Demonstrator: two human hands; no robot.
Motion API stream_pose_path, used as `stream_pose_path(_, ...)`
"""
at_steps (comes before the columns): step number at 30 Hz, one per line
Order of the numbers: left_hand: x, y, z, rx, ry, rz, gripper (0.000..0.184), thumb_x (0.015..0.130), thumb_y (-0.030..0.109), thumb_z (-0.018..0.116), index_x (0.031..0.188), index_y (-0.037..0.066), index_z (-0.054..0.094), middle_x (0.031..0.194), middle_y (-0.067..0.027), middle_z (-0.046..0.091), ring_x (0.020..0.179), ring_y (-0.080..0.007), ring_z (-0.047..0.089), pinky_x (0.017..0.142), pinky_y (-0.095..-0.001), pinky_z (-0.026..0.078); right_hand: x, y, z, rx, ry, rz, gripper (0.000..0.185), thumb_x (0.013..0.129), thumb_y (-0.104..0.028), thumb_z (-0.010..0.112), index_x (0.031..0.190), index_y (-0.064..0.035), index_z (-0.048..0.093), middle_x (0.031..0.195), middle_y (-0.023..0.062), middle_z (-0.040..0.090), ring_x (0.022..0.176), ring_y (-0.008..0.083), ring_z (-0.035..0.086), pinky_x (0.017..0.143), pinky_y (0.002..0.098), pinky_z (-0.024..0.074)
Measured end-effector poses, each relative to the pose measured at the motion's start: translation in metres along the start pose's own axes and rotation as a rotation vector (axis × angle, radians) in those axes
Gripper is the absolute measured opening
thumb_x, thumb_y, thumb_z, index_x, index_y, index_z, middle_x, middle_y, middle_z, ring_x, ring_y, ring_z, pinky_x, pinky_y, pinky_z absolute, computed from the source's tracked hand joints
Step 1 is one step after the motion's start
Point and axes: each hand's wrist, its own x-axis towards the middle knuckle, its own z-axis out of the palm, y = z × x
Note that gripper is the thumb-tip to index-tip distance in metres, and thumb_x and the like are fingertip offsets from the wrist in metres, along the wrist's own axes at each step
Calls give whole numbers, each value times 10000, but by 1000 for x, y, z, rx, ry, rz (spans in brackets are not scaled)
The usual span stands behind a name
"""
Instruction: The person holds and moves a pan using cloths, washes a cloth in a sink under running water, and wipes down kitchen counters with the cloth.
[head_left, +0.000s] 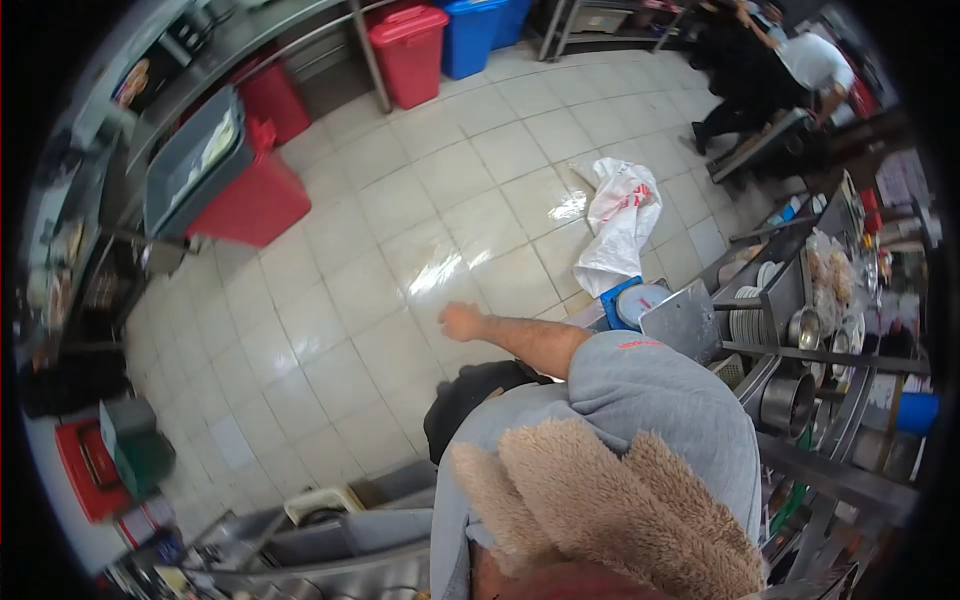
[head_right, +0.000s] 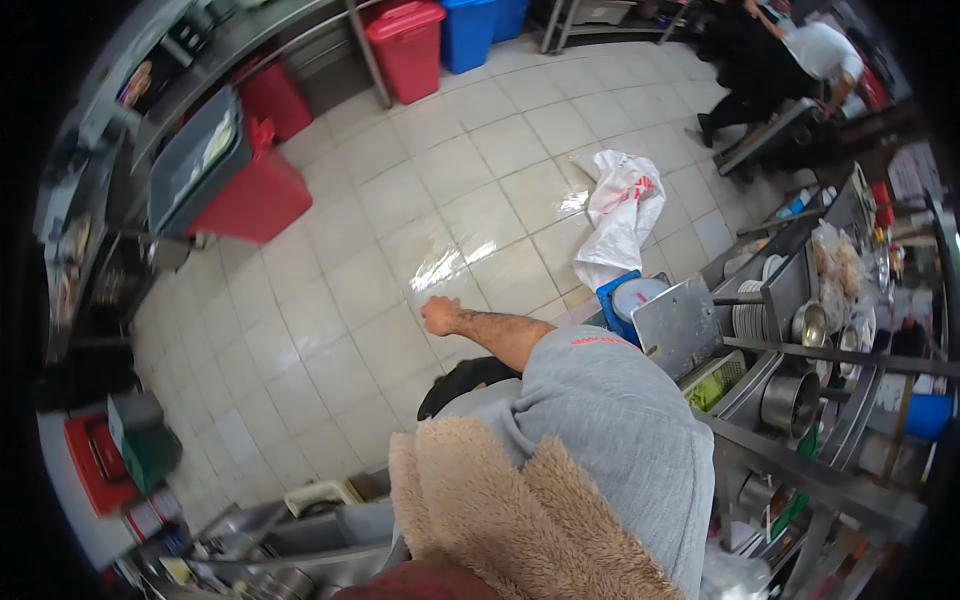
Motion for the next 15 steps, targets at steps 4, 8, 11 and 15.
stream_pose_path(4,62,68,24,276,-146,-51,185,834,256,491,918,91,479,779,-81,467,564,-182,458,413,-279,358,12,74,-70,143,176,225,317,762,-253,515,1038,-130,611,1100,155,540,1038,332,514,871,506,388)
stream_pose_path(8,125,179,34,565,-235,-60,162,830,251,488,903,106,484,777,-76,465,575,-185,463,415,-279,359,-8,163,-114,334,452,495,302,741,-252,541,998,-117,624,1025,152,588,969,327,558,820,463,435)
stream_pose_path(11,166,295,55,714,-217,-28,145,826,247,486,892,117,488,776,-73,464,584,-187,467,417,-278,360,-33,243,-107,387,605,633,262,729,-206,528,904,-51,647,930,191,614,897,361,584,766,453,474)
stream_pose_path(15,223,520,130,568,-60,173,123,822,242,483,877,132,494,774,-68,463,595,-190,473,419,-278,361,-67,336,-82,595,647,931,261,721,-186,525,838,16,643,897,224,617,840,360,602,767,434,476)
